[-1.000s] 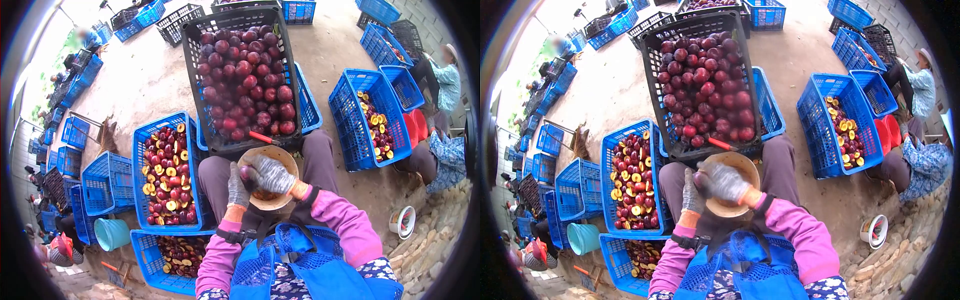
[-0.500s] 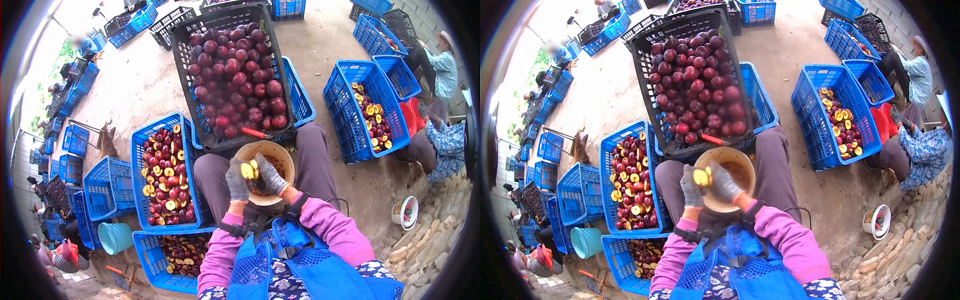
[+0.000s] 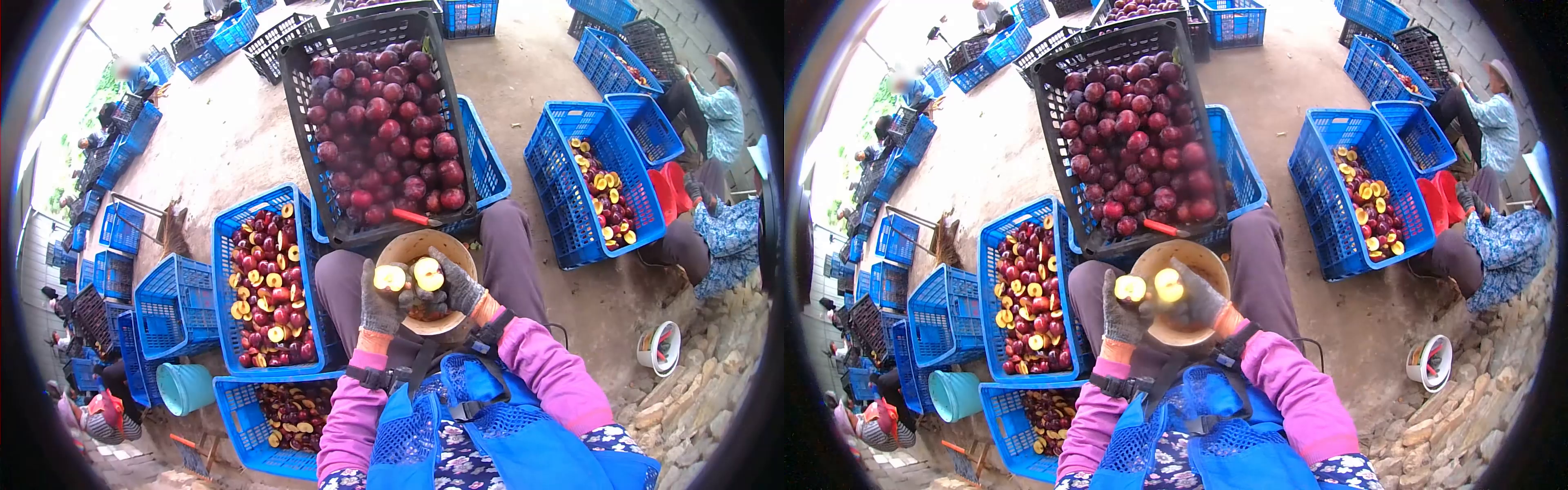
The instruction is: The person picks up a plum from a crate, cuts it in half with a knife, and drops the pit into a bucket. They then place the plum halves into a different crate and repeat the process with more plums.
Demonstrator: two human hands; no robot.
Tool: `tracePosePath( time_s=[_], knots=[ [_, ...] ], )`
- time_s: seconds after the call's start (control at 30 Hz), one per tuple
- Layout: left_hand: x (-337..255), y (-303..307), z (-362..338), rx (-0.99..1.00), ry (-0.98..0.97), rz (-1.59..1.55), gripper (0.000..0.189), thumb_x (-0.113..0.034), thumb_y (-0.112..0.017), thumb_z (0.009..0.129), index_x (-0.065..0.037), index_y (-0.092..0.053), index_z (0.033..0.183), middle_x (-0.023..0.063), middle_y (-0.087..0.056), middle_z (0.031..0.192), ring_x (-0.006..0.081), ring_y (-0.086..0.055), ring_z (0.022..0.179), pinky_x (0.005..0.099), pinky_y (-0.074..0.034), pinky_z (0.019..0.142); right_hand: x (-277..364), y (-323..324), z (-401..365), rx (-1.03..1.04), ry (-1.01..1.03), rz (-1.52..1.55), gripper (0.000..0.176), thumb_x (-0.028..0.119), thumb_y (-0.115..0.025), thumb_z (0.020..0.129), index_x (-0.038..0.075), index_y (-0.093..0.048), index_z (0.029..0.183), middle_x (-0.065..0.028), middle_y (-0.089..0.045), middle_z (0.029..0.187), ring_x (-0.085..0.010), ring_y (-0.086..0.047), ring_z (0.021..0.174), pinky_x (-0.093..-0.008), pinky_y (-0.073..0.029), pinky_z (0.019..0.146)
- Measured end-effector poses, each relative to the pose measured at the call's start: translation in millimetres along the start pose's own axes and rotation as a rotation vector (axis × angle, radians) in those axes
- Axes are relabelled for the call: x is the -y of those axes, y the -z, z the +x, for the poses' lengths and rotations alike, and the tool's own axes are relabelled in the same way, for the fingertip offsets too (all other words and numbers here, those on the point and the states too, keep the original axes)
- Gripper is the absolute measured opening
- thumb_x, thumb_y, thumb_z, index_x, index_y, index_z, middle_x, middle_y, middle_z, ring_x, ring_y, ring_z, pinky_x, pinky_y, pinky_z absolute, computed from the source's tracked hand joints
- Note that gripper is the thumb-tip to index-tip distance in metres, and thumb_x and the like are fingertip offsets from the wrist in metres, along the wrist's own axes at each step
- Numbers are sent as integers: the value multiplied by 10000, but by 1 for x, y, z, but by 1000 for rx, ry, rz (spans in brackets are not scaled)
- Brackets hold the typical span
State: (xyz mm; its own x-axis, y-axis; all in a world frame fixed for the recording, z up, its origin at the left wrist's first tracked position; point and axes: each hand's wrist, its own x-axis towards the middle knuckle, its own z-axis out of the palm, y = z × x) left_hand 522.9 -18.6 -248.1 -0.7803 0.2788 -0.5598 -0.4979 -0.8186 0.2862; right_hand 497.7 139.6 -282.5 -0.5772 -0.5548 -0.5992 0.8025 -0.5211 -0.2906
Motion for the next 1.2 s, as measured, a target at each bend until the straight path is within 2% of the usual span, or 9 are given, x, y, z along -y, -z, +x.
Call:
tracePosePath(
  time_s=[0.2, 0.67, 0.77, 0.8, 0.87, 0.93, 1.0, 1.1, 1.2],
  knots=[
    [-1, 10, -6, 45, -34, -16, 534, -566, -448, 804, -57, -564, 916, 85, -599, 733, 172, -568, 574, 225, -481, 461, -2, 10, 5, 219, -42, 32, 410, 552, -488, 798, 150, -549, 848, 26, -533, 662, -112, -456, 489, -232, -345, 400],
    [-9, 20, -35, 9, -181, 32, 554, -589, -339, 836, -101, -530, 1015, 112, -600, 878, 247, -580, 702, 320, -474, 594, -12, -30, -7, 87, 107, -69, 375, 406, -426, 886, 55, -555, 923, -70, -617, 825, -188, -602, 691, -298, -500, 588],
    [-1, 13, -41, -27, -238, -64, 498, -532, -371, 856, -87, -523, 1022, 98, -594, 888, 250, -578, 777, 323, -482, 677, -23, -62, -21, -103, 1255, -1910, 189, 208, -482, 846, 41, -545, 909, -161, -578, 820, -329, -572, 774, -405, -441, 673],
    [15, 44, -19, -50, -618, 513, 403, -439, -439, 865, -79, -533, 1019, 77, -594, 901, 230, -576, 849, 332, -472, 769, -30, -86, -34, -104, 1116, -1657, 167, 182, -527, 810, 51, -554, 909, -164, -571, 837, -332, -559, 798, -415, -439, 689],
    [8, 52, -36, 4, -277, -129, 294, -314, -508, 856, -75, -545, 1023, 64, -595, 904, 197, -578, 845, 317, -473, 789, -42, -105, -44, -29, 1046, -1815, 194, 187, -524, 810, 62, -572, 950, -157, -590, 908, -319, -582, 799, -400, -470, 691],
    [10, 32, -61, -148, -433, 16, 257, -269, -537, 840, -93, -559, 1025, 59, -596, 897, 169, -575, 797, 309, -499, 691, -49, -108, -46, -9, 1048, -1614, 179, 152, -522, 805, 69, -574, 955, -154, -586, 896, -332, -574, 784, -408, -467, 701],
    [-4, 54, -83, 63, -256, -184, 306, -268, -550, 831, -114, -518, 1093, 90, -581, 953, 215, -566, 787, 295, -480, 544, -45, -99, -37, 34, 1132, -1496, 155, 113, -506, 815, 59, -566, 948, -162, -584, 854, -343, -574, 755, -414, -458, 663],
    [-28, 99, -134, 72, -342, -232, 368, -282, -562, 821, -111, -486, 1137, 113, -558, 1004, 220, -559, 793, 259, -439, 524, -33, -77, -26, 80, 1067, -1438, 148, 121, -489, 832, 50, -562, 939, -177, -585, 812, -352, -572, 744, -415, -454, 657],
    [-44, 138, -208, -313, -661, 92, 431, -267, -577, 801, -97, -444, 1174, 99, -539, 984, 221, -558, 778, 280, -460, 563, -23, -42, -18, 28, 857, -1646, 132, 101, -493, 834, 27, -562, 919, -189, -589, 835, -347, -581, 788, -386, -461, 673]
  ],
)
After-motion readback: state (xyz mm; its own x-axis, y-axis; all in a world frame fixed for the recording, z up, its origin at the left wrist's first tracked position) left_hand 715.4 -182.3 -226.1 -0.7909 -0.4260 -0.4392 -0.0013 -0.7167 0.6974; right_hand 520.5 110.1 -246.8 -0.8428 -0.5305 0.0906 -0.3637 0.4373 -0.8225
